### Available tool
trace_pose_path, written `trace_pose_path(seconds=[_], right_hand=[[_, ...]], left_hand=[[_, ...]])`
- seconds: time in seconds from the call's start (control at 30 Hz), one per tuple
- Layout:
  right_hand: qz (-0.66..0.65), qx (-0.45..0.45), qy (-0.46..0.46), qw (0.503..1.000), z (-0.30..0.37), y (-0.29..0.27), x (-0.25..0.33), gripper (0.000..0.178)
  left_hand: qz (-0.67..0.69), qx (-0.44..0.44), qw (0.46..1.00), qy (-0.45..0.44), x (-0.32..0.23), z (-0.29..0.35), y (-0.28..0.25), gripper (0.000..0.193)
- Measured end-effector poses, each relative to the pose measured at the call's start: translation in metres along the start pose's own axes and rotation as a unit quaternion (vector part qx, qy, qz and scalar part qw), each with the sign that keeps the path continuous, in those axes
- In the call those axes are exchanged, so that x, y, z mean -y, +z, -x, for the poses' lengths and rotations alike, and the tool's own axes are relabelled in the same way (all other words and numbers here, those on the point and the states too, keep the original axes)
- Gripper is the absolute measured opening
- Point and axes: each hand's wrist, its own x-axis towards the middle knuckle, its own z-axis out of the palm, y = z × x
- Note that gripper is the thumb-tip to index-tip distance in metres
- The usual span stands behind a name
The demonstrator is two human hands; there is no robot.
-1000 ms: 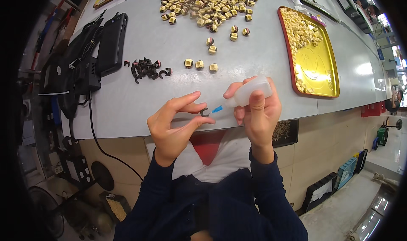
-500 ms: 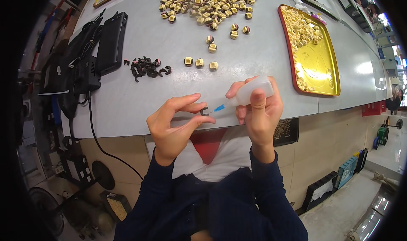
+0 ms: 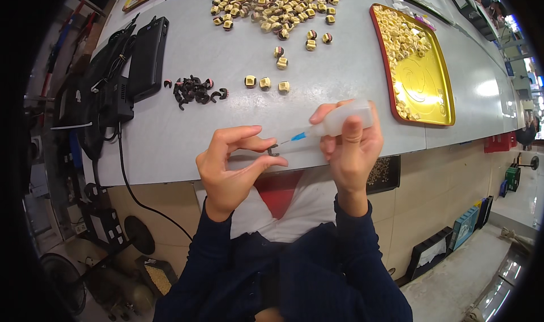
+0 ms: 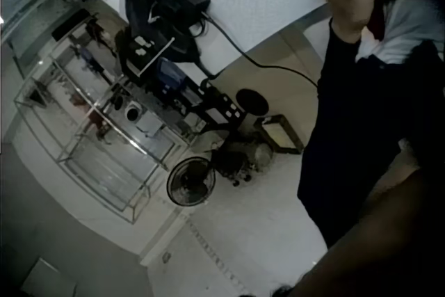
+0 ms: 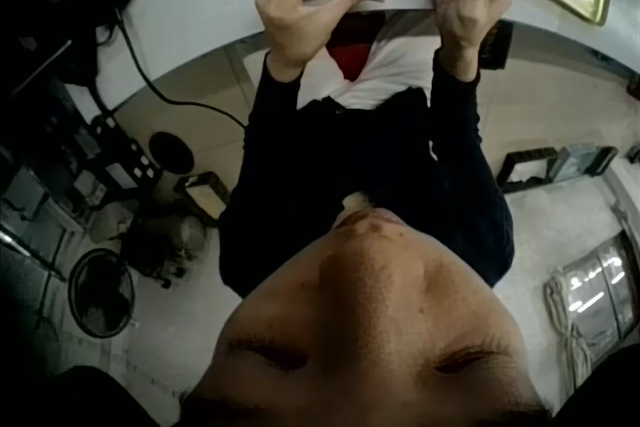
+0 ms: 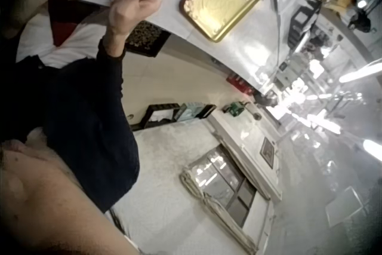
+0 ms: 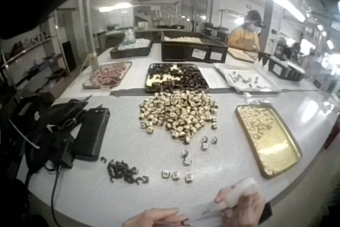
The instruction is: The person applies glue from a squeeze bottle onto small black pieces and attaches them to cube-shaped blocks by hand.
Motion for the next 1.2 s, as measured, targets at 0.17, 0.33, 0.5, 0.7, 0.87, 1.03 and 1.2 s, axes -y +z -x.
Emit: trace_pose_path(seconds=[0.17, 0.33, 0.5, 0.7, 0.87, 1.03, 1.2], right_hand=[[-0.06, -0.07, -0.062, 0.994, -0.006, 0.002, 0.003, 0.035], [0.113, -0.048, -0.088, 0.989, -0.013, -0.007, 0.009, 0.029], [0.218, -0.021, -0.162, 0.962, -0.024, -0.022, 0.001, 0.037], [0.296, -0.018, -0.19, 0.936, -0.027, -0.031, 0.018, 0.032], [0.532, -0.105, -0.23, 0.808, -0.086, -0.121, 0.057, 0.014], [0.541, -0.011, -0.074, 0.838, -0.131, -0.145, 0.026, 0.027], [0.416, -0.034, -0.052, 0.907, -0.132, -0.159, 0.03, 0.016]], left_hand=[[0.047, 0.009, 0.998, -0.038, 0.0, -0.002, -0.004, 0.044], [0.063, 0.03, 0.994, -0.086, -0.004, 0.0, -0.004, 0.046], [0.036, 0.037, 0.995, -0.089, -0.008, 0.001, -0.005, 0.05], [0.025, 0.037, 0.995, -0.089, -0.008, 0.002, -0.005, 0.05], [0.045, 0.052, 0.994, -0.082, -0.01, -0.001, -0.004, 0.049], [0.028, 0.043, 0.996, -0.071, -0.005, 0.002, -0.008, 0.051], [0.05, 0.05, 0.995, -0.065, -0.007, 0.002, -0.008, 0.051]])
